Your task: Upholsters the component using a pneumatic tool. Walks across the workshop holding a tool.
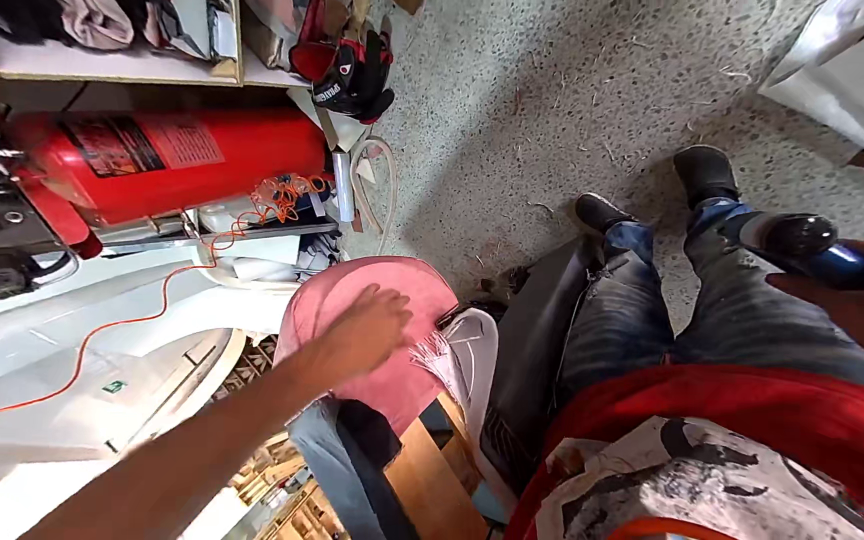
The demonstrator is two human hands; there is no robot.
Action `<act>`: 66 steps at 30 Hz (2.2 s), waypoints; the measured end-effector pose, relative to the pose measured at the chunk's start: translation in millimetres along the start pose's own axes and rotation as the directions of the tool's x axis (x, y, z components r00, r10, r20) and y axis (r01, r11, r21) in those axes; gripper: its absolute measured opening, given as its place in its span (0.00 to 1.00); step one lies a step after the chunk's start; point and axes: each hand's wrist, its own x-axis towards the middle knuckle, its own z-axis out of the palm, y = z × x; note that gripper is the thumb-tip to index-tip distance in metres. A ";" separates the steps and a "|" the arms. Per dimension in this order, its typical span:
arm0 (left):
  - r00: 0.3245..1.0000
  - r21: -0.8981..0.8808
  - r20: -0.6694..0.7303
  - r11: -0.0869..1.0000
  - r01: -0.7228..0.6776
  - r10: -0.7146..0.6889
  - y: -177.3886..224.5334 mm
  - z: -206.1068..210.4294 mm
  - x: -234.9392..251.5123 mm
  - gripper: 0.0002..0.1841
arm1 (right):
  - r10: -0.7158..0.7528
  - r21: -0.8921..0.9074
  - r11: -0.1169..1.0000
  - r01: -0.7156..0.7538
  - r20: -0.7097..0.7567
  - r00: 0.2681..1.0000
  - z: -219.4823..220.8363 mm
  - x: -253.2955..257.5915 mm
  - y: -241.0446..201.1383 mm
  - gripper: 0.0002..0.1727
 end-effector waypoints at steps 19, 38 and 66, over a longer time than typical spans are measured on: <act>0.754 -0.444 0.038 0.665 0.600 -0.655 138.3 41.5 17.0 0.14 | -0.268 -0.024 0.963 0.267 -0.008 0.963 0.2 10.5 -49.0 0.22; 0.997 -0.307 -0.041 0.951 0.044 -0.060 15.8 -24.2 44.7 0.37 | -0.247 -0.011 0.969 0.247 -0.015 0.969 -4.6 6.1 -20.1 0.23; 0.884 -0.012 -0.429 0.978 -0.210 0.184 72.0 28.1 66.3 0.66 | -0.216 -0.028 0.976 0.216 -0.022 0.976 -3.8 -11.9 -20.9 0.19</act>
